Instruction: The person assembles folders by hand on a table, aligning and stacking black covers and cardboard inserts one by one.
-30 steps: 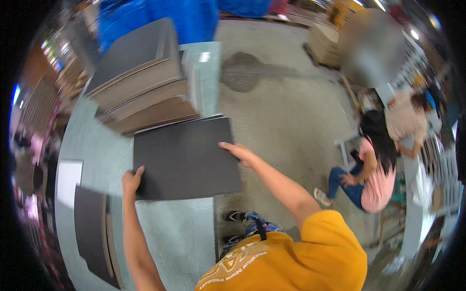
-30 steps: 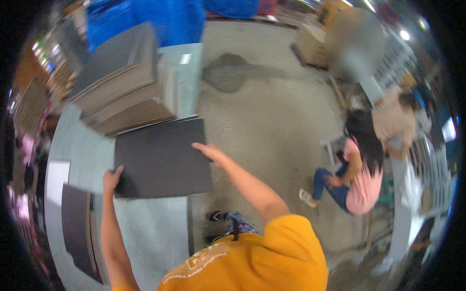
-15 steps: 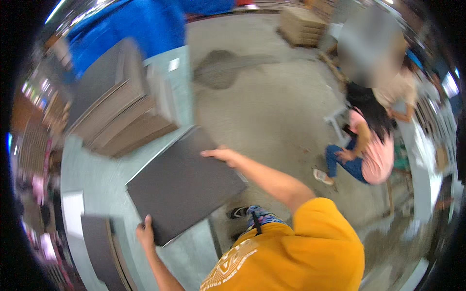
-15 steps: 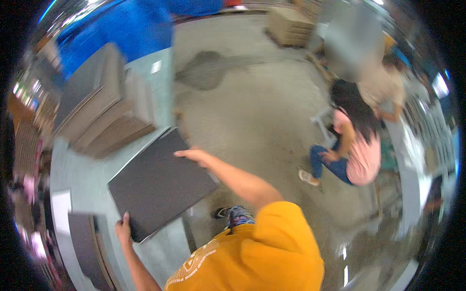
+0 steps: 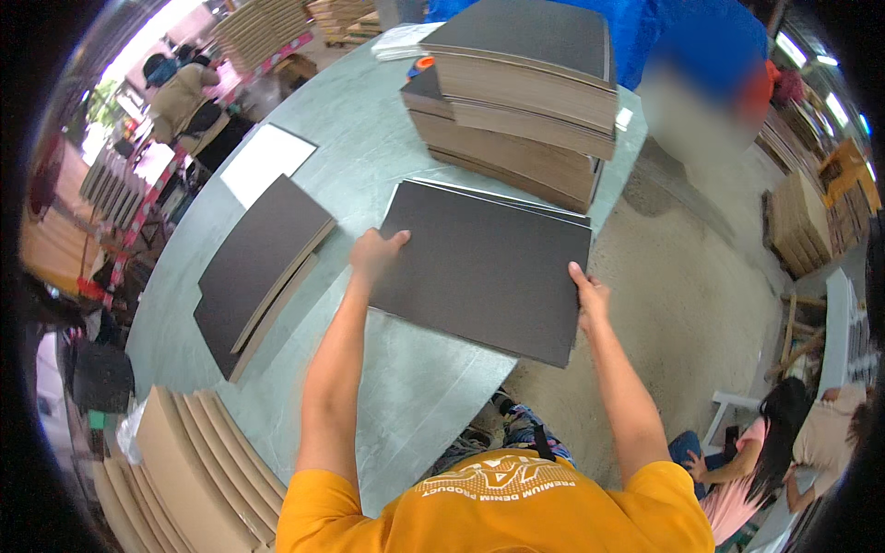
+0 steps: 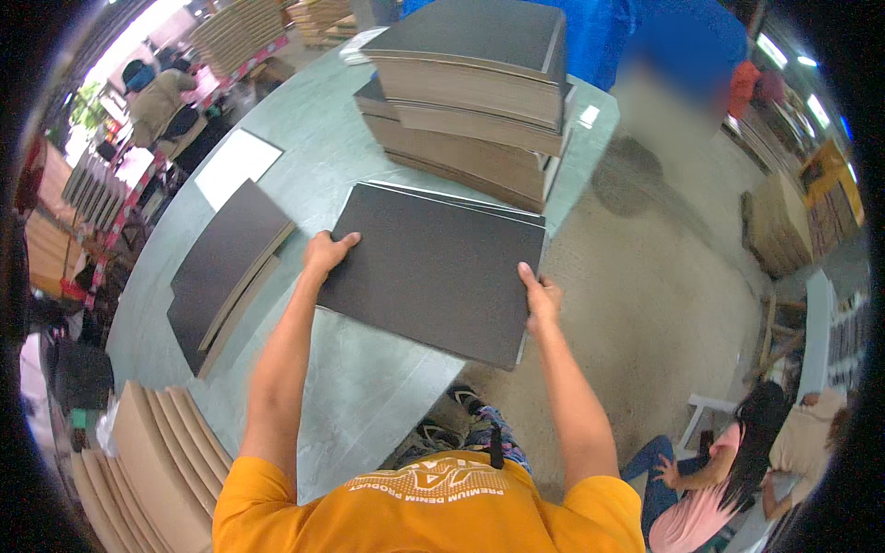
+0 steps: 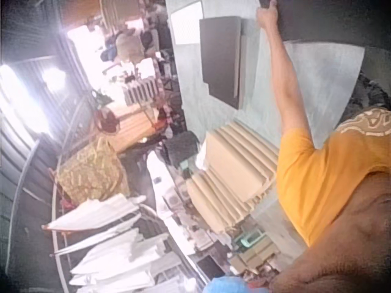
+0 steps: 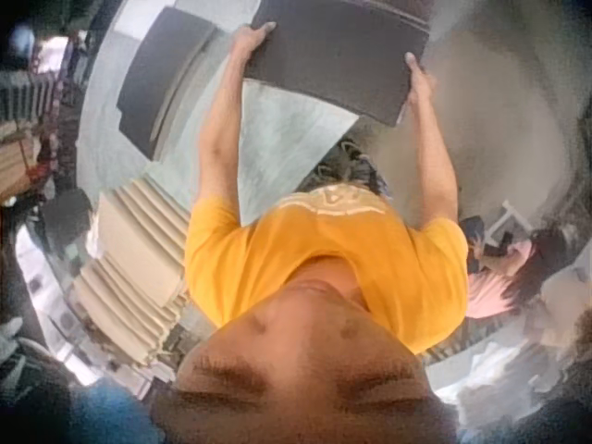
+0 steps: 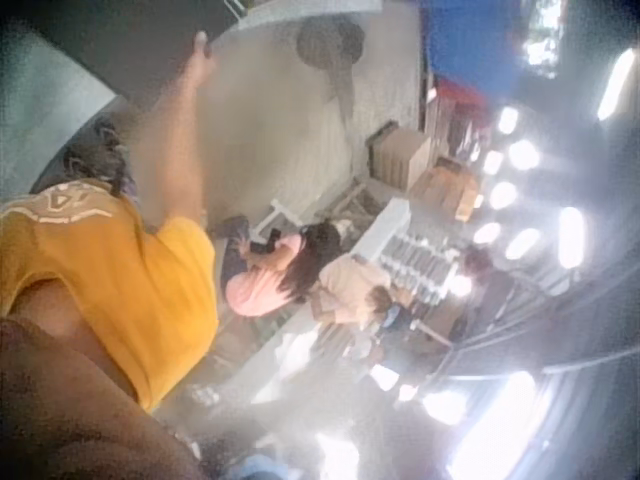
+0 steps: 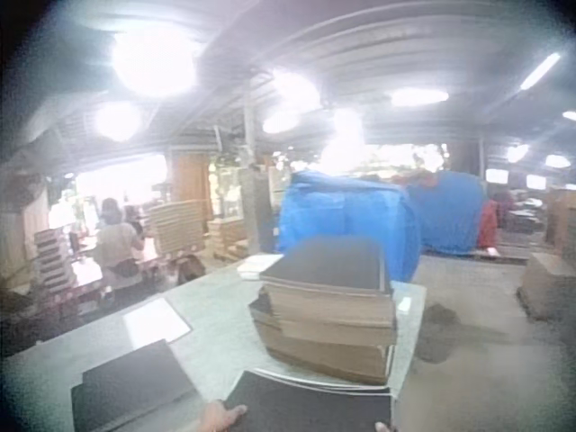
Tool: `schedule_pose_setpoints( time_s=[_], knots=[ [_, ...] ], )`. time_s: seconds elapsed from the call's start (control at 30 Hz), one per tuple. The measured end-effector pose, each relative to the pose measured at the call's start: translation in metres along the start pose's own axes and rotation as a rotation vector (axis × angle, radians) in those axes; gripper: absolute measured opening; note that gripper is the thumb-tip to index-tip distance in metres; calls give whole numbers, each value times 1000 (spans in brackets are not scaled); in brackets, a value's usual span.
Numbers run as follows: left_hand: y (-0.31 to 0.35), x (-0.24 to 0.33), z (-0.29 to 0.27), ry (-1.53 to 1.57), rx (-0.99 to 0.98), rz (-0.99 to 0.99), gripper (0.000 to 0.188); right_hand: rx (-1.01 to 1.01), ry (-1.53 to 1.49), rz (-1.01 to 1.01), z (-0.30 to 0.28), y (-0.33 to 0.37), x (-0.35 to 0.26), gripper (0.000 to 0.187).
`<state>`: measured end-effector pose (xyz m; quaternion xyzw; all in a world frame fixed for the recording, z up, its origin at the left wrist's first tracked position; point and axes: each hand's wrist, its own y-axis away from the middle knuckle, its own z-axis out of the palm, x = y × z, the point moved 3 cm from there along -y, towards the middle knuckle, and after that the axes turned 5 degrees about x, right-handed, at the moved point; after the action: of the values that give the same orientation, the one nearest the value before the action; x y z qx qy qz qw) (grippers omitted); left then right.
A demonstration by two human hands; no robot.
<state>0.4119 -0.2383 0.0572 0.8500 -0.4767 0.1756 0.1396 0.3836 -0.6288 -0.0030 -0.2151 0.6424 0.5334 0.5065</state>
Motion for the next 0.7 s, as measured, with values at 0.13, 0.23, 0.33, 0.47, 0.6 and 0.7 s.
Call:
schedule_pose_setpoints(
  time_s=[0.13,0.23,0.33,0.47,0.6,0.7],
  knots=[
    [41,0,-1,-19,-54,53,68,-144,289,26,-33,-30,-22,63],
    [76,-11,9,108,-136,35,71,-217,198,177,-42,-43,-27,66],
    [115,-41,17,426,-231,-109,72,-90,329,24,-38,-18,-35,69],
    [161,-63,17,720,-364,-290,69,4,406,-121,-35,50,-53,74],
    [187,-83,-22,947,-321,-374,62,-53,352,-236,-25,94,-62,79],
    [203,-101,-56,1186,-154,-243,56,-125,198,-389,-18,126,-65,81]
  ],
)
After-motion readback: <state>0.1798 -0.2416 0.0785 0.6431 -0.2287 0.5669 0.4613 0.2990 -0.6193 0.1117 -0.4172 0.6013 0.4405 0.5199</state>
